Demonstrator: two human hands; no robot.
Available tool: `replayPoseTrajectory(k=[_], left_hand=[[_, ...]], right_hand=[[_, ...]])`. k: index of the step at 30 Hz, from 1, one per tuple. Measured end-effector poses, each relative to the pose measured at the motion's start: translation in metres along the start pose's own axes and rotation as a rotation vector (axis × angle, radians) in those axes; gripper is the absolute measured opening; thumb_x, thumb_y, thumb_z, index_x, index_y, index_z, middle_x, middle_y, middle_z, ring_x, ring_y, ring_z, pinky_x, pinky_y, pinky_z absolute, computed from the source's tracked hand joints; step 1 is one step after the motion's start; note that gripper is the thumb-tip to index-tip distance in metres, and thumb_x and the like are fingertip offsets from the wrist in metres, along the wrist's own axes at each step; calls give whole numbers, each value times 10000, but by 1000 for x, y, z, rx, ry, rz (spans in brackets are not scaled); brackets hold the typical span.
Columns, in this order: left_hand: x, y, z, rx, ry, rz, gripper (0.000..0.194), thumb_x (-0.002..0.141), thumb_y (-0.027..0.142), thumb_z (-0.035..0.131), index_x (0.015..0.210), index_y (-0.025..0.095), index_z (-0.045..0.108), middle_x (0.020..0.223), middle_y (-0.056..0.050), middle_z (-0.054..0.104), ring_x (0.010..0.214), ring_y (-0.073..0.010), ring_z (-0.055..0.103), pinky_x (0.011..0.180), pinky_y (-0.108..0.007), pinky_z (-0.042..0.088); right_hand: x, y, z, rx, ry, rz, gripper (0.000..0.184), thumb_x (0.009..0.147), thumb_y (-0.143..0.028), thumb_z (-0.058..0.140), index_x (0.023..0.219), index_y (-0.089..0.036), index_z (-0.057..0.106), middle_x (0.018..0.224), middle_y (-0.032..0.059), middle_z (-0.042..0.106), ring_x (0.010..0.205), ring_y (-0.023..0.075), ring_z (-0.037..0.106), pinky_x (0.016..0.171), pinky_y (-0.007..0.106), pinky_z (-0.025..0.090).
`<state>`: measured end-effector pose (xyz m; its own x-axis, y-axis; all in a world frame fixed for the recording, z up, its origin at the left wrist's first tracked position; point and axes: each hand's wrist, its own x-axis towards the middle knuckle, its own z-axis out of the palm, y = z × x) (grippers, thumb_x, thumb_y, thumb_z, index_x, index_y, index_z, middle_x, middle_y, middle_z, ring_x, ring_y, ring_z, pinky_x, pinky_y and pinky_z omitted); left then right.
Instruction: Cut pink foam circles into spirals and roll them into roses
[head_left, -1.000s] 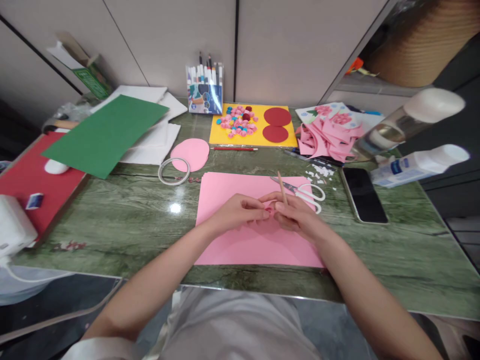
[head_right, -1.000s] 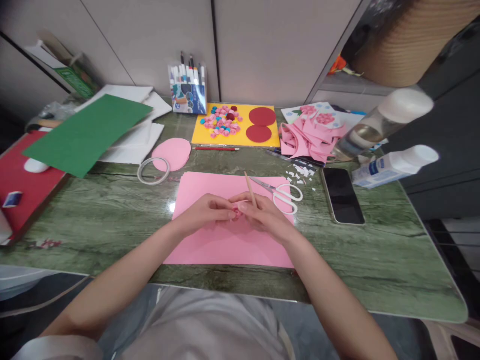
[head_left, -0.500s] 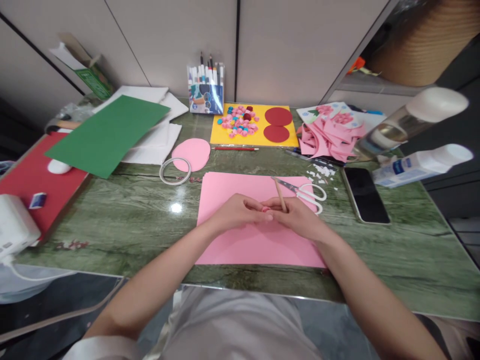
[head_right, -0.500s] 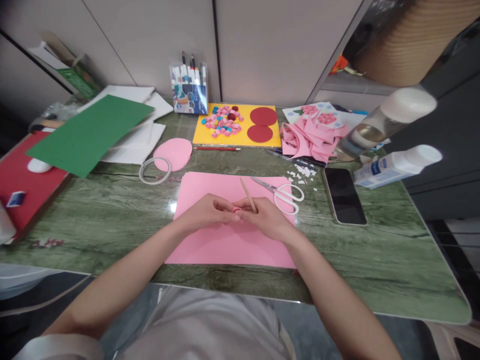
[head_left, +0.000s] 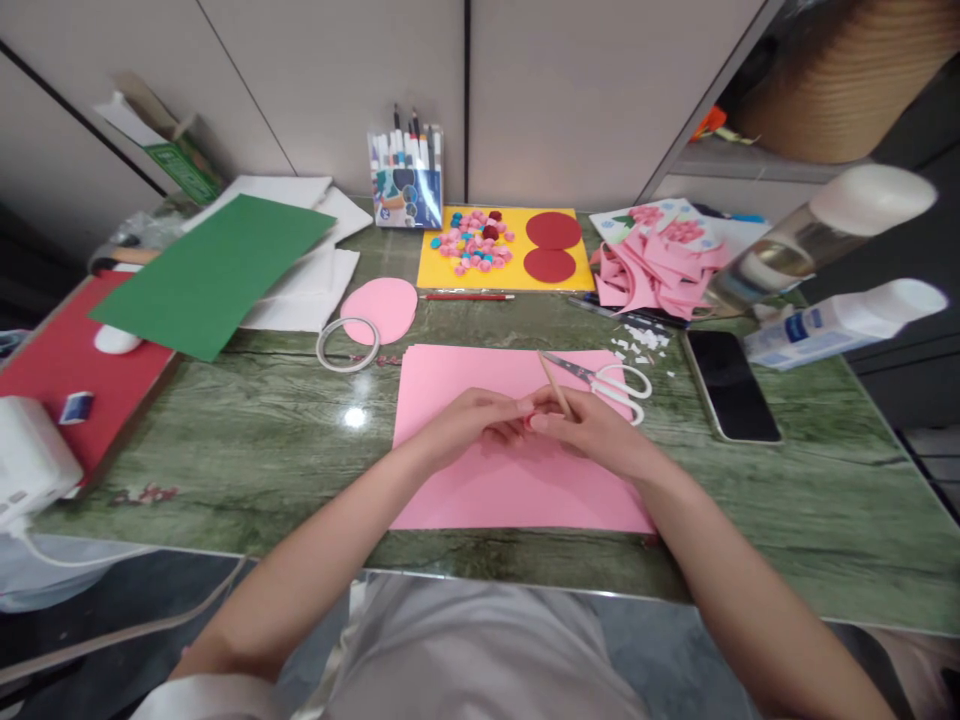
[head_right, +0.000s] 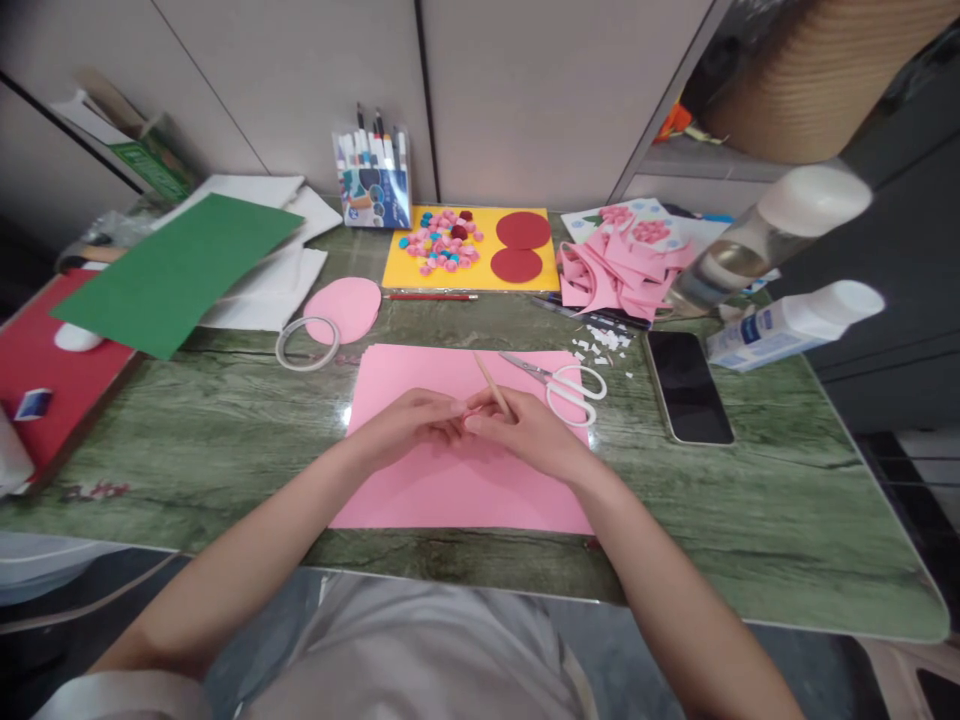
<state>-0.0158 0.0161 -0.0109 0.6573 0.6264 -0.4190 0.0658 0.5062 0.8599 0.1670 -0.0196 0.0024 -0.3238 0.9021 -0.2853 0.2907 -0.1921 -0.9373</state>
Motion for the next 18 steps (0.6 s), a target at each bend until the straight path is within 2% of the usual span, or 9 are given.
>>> replayPoseTrajectory(k=[4, 9, 13, 18], left_hand=[[3, -1, -3, -149, -28, -43, 277, 686, 364, 671, 827, 128, 696, 800, -77, 673, 730, -134, 603, 689, -258, 406], [4, -2, -3, -200, -10, -16, 288, 633, 287, 728, 883, 147, 700, 831, -63, 677, 737, -114, 584, 747, -272, 400], [6, -4, -2, -182, 39, 38, 294, 604, 258, 748, 878, 160, 700, 839, -50, 671, 706, -105, 563, 691, -253, 394], [6, -4, -2, -131, 87, 36, 248, 608, 300, 736, 804, 152, 705, 713, -26, 642, 606, -77, 503, 610, -227, 360]], right_hand=[[3, 2, 4, 9, 171, -50, 198, 757, -346, 601, 872, -187, 578, 715, -8, 554, 464, 62, 350, 424, 218, 241], [3, 3, 8, -32, 310, -49, 166, 750, -343, 607, 811, -188, 599, 598, -35, 485, 432, 59, 278, 422, 231, 204], [2, 2, 8, 19, 275, -27, 171, 742, -349, 613, 808, -199, 568, 547, -57, 432, 425, 68, 289, 425, 231, 211], [1, 0, 7, 78, 228, -15, 195, 733, -359, 621, 799, -203, 525, 543, -69, 408, 420, 69, 303, 427, 230, 230]])
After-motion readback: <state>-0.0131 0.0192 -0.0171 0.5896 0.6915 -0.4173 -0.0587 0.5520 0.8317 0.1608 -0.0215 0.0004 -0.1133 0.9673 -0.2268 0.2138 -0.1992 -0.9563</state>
